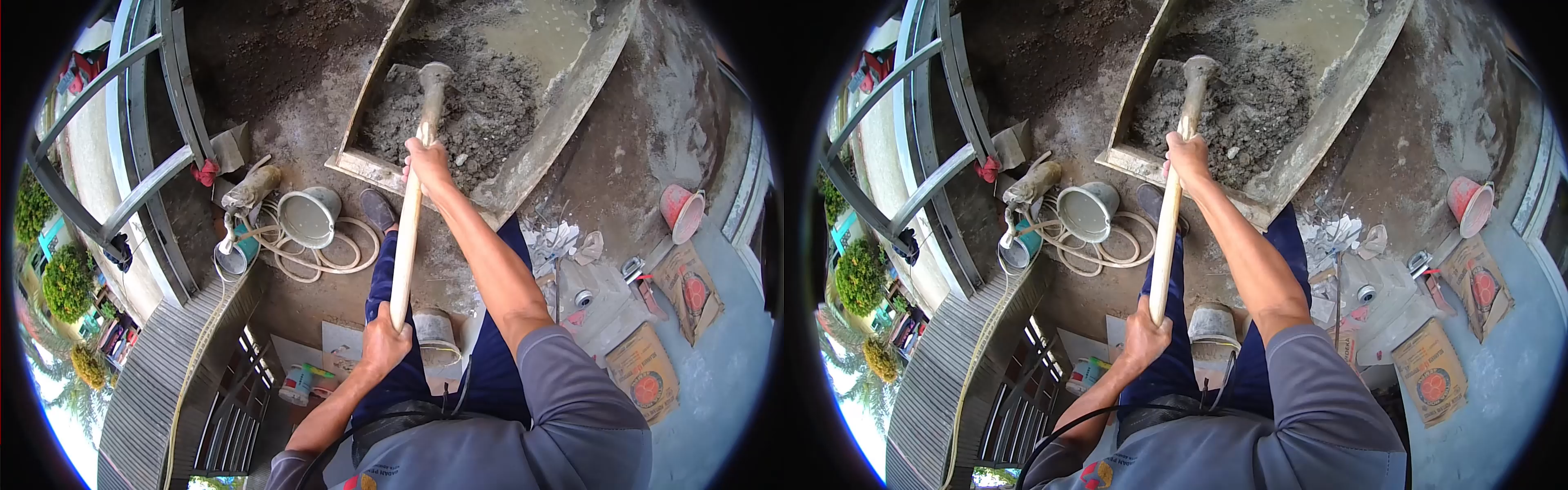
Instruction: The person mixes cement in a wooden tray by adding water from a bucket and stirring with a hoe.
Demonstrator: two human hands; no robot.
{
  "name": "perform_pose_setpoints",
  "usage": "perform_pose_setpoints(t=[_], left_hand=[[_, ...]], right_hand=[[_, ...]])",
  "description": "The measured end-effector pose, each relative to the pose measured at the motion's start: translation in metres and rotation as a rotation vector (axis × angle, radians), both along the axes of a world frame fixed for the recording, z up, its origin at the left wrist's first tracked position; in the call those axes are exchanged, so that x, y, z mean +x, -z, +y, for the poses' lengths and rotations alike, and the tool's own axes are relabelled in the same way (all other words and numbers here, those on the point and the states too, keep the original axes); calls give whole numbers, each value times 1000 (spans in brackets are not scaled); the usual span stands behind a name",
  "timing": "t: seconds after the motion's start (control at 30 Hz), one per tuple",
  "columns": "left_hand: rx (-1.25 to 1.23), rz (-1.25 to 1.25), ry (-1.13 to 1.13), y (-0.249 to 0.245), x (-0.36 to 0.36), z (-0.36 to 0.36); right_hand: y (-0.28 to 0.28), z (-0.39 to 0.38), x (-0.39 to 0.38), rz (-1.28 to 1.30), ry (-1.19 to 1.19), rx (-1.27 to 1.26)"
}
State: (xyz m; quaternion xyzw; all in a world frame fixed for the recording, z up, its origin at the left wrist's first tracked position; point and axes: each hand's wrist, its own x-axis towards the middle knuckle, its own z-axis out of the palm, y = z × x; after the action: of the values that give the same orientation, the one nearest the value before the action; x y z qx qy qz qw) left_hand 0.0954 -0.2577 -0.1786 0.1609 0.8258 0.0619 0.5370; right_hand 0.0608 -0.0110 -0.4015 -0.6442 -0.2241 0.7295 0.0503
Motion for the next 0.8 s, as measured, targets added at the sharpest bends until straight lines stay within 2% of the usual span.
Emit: perform_pose_setpoints(t=[0.03,0.17,0.23,0.3,0.37,0.4,0.5,0.53,0.6,0.67,0.73,0.8], left_hand=[[-20,-21,39,-11,6,-1],[263,-51,51,3,23,34],[303,-95,59,4,6,93],[334,-78,86,11,-6,134],[314,-84,60,20,-11,133],[289,-90,41,20,-13,118],[107,-80,10,17,-21,48],[159,-62,-72,13,-20,24],[111,-43,-97,-13,-19,-1],[74,-67,-77,-31,-3,-16],[101,-52,-32,-33,6,-14],[215,-89,-43,-27,17,22]], right_hand=[[-17,5,13,27,48,12],[-92,99,37,-55,-44,273],[-97,157,42,-93,-10,391],[-80,198,43,-99,-26,415],[-46,189,43,-210,-67,326],[-24,158,42,-230,-1,284],[48,51,39,-218,-18,77],[38,28,29,-237,-31,84],[-6,1,17,-167,-89,132],[-38,-8,22,-105,-47,142],[-76,23,25,-63,-3,204],[-117,77,37,-83,-31,268]])
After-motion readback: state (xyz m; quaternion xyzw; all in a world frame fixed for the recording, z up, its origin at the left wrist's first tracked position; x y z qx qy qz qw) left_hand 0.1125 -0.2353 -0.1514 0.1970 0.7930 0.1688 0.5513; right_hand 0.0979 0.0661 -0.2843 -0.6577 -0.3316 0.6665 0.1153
